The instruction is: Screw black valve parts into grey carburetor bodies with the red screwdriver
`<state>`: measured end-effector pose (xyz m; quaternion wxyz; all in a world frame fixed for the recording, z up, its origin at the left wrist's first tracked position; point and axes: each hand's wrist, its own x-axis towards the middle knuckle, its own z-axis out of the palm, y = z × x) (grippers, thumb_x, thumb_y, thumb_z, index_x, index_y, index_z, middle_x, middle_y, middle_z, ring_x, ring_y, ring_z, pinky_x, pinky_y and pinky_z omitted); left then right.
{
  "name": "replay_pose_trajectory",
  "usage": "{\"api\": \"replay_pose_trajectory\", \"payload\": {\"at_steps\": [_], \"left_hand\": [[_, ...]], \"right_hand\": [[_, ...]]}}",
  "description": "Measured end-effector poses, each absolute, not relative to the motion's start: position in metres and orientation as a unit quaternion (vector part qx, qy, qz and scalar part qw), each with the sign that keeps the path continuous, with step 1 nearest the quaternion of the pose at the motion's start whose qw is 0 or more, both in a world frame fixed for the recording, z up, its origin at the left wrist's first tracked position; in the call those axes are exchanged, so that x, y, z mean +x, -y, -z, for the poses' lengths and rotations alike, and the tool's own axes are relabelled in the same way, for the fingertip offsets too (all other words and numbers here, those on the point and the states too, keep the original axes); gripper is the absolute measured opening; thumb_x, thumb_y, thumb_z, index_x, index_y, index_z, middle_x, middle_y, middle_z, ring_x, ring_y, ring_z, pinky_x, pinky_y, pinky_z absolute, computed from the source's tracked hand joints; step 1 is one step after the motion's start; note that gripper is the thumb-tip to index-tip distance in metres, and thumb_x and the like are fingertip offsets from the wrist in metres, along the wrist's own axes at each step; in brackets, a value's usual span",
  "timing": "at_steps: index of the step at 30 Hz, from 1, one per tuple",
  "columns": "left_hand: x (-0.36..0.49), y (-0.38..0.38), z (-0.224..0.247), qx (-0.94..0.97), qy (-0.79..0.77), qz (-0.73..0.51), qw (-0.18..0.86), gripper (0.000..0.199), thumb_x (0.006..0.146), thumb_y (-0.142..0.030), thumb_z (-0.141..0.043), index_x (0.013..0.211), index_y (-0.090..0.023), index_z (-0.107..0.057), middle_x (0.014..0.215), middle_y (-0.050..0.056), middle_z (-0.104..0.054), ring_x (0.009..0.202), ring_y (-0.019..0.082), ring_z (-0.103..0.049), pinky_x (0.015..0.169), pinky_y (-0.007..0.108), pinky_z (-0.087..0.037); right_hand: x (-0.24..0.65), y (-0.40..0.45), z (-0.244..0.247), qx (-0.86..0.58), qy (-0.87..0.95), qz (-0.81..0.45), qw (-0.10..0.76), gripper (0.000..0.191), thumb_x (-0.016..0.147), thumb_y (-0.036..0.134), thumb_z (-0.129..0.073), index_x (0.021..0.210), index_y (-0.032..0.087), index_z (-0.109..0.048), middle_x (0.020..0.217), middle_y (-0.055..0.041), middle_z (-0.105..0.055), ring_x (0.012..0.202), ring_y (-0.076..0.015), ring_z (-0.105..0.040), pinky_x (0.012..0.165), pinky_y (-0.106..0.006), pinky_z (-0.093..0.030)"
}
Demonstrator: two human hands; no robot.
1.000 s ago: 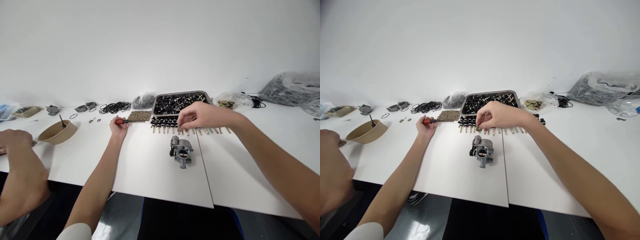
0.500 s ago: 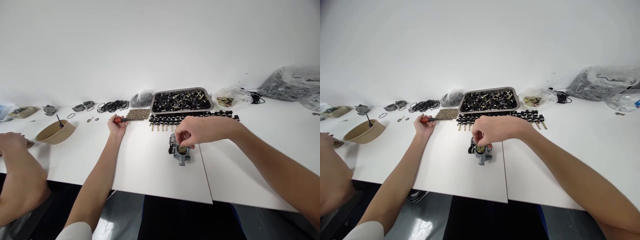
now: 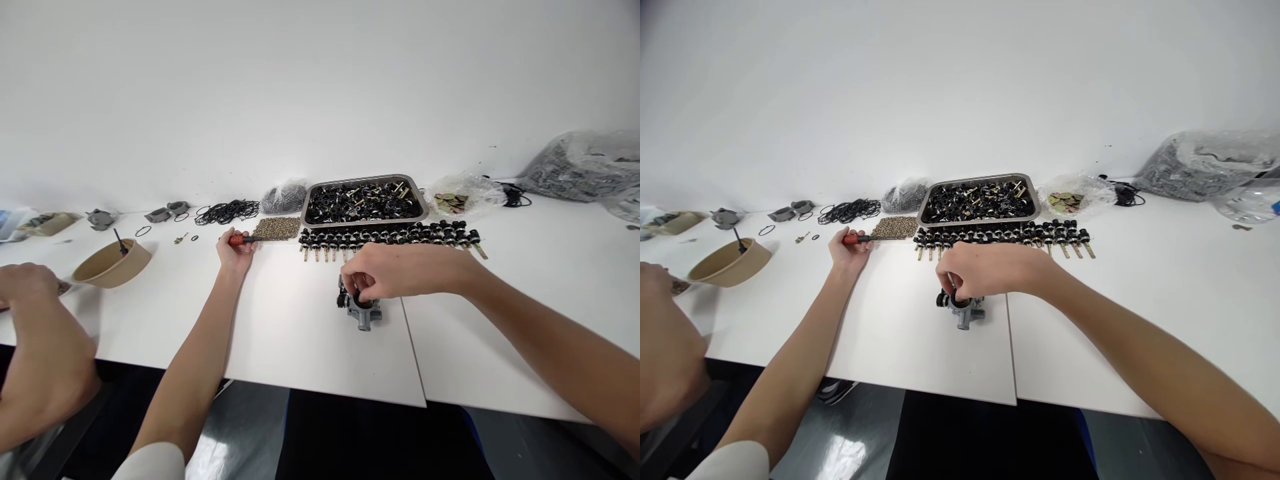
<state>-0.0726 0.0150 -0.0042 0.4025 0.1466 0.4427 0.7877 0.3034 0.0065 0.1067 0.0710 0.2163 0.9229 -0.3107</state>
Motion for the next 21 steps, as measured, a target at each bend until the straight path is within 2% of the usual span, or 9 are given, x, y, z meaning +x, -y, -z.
{"api": "replay_pose_trajectory", "payload": {"at_steps": [8, 12, 18, 21], "left_hand": [[-0.07, -0.015, 0.002, 0.152, -0.447, -0.785, 0.401, 0.028, 0.083, -0.023, -0.048, 0.055, -0.019, -0.046, 0.055, 0.001, -0.057, 0.033, 0.009, -0.033, 0.04, 0.026, -0.035], [-0.069, -0.015, 0.002, 0.153, -0.449, -0.784, 0.401, 0.028, 0.083, -0.024, -0.048, 0.056, -0.019, -0.045, 0.055, 0.001, -0.057, 0.033, 0.009, -0.033, 0.041, 0.026, -0.036], [-0.069, -0.013, 0.001, 0.145, -0.447, -0.786, 0.401, 0.025, 0.082, -0.023, -0.05, 0.058, -0.02, -0.045, 0.055, 0.001, -0.057, 0.034, 0.008, -0.033, 0.041, 0.025, -0.036], [-0.069, -0.012, 0.0, 0.139, -0.443, -0.791, 0.399, 0.022, 0.081, -0.022, -0.052, 0.061, -0.019, -0.045, 0.056, 0.0, -0.057, 0.036, 0.008, -0.036, 0.042, 0.024, -0.037]], "right_hand": [[0.302, -0.011, -0.105, 0.194, -0.915, 0.348, 0.065, 0.021, 0.081, 0.015, -0.063, 0.1, 0.021, -0.069, 0.085, -0.0023, -0.07, 0.069, -0.0131, -0.06, 0.057, -0.026, -0.038], [0.3, -0.016, -0.101, 0.184, -0.929, 0.317, 0.055, 0.022, 0.079, 0.017, -0.067, 0.101, 0.02, -0.068, 0.099, -0.0057, -0.067, 0.084, -0.0167, -0.06, 0.063, -0.026, -0.039], [0.301, -0.029, -0.094, 0.188, -0.906, 0.366, 0.099, 0.026, 0.082, 0.029, -0.07, 0.107, 0.021, -0.067, 0.098, -0.004, -0.068, 0.082, -0.016, -0.06, 0.063, -0.027, -0.04], [0.301, -0.036, -0.094, 0.173, -0.906, 0.376, 0.091, 0.029, 0.083, 0.041, -0.07, 0.104, 0.021, -0.068, 0.1, -0.0052, -0.069, 0.083, -0.0165, -0.061, 0.066, -0.027, -0.041]]}}
